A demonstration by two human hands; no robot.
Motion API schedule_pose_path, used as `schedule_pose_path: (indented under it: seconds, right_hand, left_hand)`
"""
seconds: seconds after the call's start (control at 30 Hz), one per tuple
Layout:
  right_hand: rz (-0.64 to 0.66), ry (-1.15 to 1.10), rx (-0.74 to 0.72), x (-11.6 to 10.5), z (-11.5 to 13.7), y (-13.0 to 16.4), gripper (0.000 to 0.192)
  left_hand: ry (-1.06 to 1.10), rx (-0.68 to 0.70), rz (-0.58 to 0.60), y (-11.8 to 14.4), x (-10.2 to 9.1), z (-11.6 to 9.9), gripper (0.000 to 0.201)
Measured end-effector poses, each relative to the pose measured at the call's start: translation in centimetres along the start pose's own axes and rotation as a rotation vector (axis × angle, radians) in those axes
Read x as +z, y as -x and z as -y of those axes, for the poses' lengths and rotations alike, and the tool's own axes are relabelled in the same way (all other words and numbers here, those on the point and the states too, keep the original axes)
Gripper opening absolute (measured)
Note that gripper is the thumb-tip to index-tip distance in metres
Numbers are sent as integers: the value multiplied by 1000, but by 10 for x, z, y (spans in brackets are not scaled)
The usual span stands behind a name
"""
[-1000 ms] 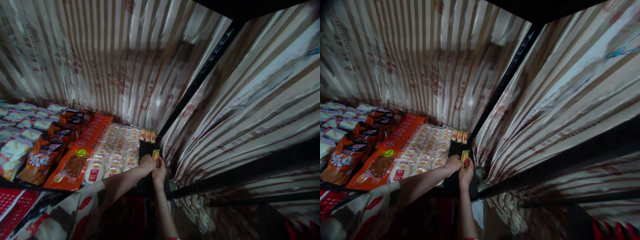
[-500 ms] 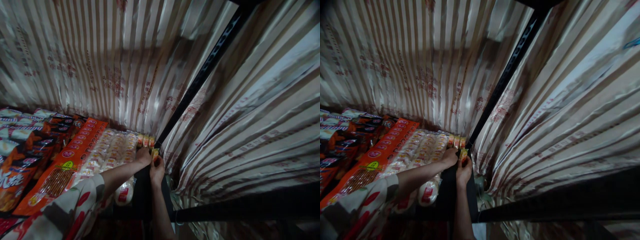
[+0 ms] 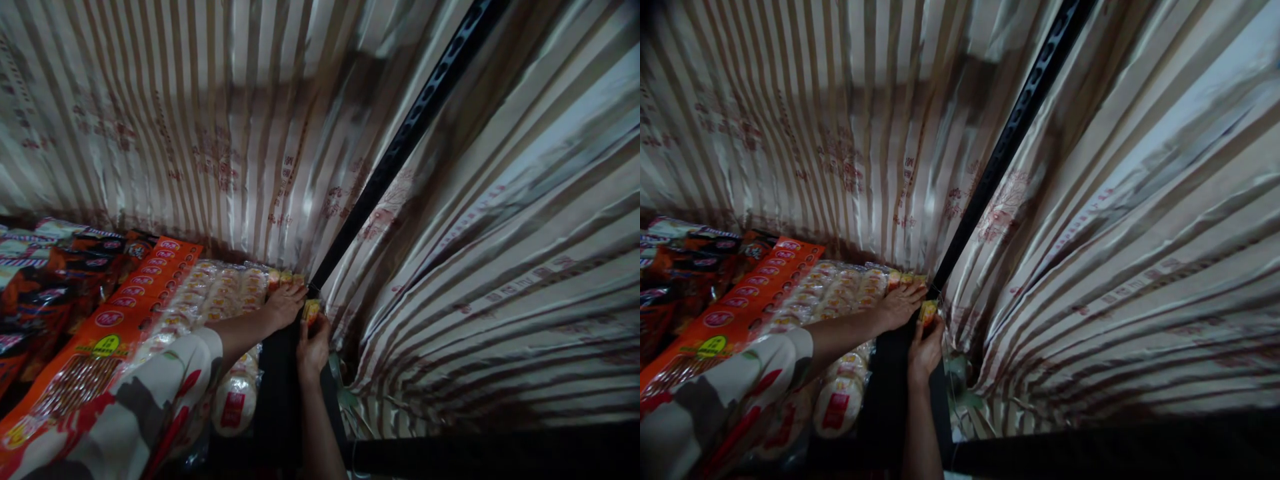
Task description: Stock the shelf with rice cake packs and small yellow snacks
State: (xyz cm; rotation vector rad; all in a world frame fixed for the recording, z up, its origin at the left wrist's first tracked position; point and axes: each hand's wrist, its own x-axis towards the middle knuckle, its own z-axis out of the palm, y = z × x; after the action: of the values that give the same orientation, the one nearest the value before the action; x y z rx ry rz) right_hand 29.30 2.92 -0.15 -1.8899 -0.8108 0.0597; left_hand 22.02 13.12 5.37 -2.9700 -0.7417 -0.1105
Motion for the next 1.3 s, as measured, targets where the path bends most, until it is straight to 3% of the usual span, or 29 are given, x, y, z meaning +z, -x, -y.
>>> schedule_pose_path:
  seconds: [0.27,0.67,0.9,1.13,1.3]
  right_hand:
    - [3,17,-92,7,-2,-8,37]
    - [-3,-66,-168,19,-8,-25,32]
    - [-75,-32,-207,29,-14,-38,37]
    - [-43,-27,-262,33,-13,-50,30]
    - [-4,-144,-267,41,-19,-61,22]
  left_hand:
    - [-42,40,-97,-10,24,13,38]
    - [-33,44,-77,-2,15,17,37]
    - [-57,53,-116,-5,27,19,38]
    - [-53,62,-120,-6,29,21,37]
    - [-44,42,-113,-6,25,19,37]
